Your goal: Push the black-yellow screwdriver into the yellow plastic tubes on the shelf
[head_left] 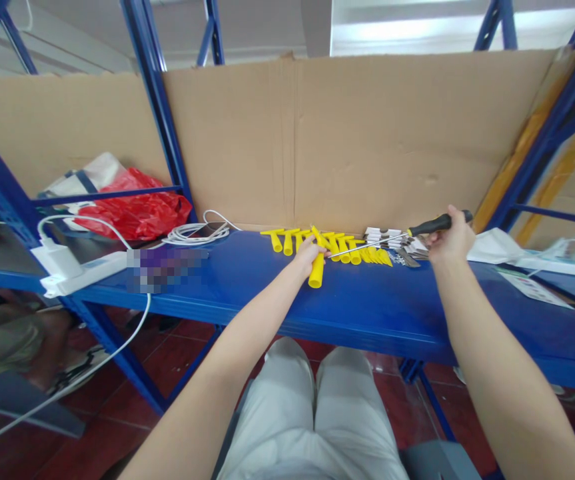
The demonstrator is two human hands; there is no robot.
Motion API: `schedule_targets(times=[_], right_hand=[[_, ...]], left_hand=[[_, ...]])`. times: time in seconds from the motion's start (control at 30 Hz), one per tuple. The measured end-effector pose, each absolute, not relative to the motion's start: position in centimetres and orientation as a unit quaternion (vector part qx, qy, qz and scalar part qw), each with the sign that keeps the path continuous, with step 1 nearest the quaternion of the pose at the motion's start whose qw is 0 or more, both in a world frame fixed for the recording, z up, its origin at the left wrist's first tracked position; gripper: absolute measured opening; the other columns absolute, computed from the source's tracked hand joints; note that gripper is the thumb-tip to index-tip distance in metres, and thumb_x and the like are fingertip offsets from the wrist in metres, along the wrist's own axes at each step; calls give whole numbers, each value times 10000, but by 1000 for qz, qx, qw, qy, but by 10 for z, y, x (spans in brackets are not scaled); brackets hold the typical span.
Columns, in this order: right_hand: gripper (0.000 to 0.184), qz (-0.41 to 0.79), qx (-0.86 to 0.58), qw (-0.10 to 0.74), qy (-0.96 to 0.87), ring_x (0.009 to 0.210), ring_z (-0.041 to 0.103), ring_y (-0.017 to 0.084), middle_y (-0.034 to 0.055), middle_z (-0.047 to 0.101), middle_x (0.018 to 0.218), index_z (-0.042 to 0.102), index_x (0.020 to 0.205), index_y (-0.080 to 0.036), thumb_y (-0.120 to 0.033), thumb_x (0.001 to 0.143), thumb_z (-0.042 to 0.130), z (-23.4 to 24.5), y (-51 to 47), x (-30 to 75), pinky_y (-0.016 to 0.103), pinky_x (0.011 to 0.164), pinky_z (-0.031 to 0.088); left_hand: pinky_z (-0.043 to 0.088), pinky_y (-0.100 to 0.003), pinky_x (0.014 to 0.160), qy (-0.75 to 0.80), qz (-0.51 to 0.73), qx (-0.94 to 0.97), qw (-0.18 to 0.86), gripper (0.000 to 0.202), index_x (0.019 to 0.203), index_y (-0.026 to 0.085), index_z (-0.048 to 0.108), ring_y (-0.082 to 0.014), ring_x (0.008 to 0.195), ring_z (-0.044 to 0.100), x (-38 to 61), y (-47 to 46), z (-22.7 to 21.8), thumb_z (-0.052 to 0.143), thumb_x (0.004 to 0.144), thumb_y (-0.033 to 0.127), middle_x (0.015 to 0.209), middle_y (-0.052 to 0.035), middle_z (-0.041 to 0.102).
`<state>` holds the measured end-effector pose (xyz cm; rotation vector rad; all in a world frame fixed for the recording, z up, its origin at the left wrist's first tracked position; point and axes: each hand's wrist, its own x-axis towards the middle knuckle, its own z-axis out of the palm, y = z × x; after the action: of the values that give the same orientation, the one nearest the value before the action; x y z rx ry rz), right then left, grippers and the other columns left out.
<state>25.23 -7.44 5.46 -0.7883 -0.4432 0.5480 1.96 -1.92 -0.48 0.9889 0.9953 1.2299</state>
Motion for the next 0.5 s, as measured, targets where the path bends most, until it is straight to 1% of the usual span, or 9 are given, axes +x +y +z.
schedule_targets(times=[0.1,0.33,0.4,0.5], right_hand=[[273,228,-386,877,-173,323,340,72,-93,381,452,373,653,-223,-178,872,529,58,-80,247,195,272,228],[267,221,-369,891,-146,331,305,55,-102,336,484,355,676,-227,-164,883,511,63,-85,245,172,283,194],[252,217,-364,895,-137,339,309,58,-100,335,495,363,687,-229,-166,891,498,63,-84,246,174,287,210],[231,216,-356,899,-135,359,326,61,-102,337,505,366,714,-235,-189,900,495,62,-80,248,167,312,280]], left_hand=[[389,-167,411,428,538,425,589,820,1427,263,419,-156,689,702,20,-20,-5,518,684,-69,1016,-61,726],[393,-187,427,439,533,422,588,827,1412,223,445,-167,684,701,18,-16,-6,521,639,-62,1064,-91,720],[392,-184,426,445,530,423,586,823,1409,223,446,-168,690,703,18,-15,-7,527,638,-54,1075,-94,717],[387,-178,419,452,519,434,582,814,1404,244,445,-169,714,708,18,-14,-8,535,645,-36,1091,-84,713]])
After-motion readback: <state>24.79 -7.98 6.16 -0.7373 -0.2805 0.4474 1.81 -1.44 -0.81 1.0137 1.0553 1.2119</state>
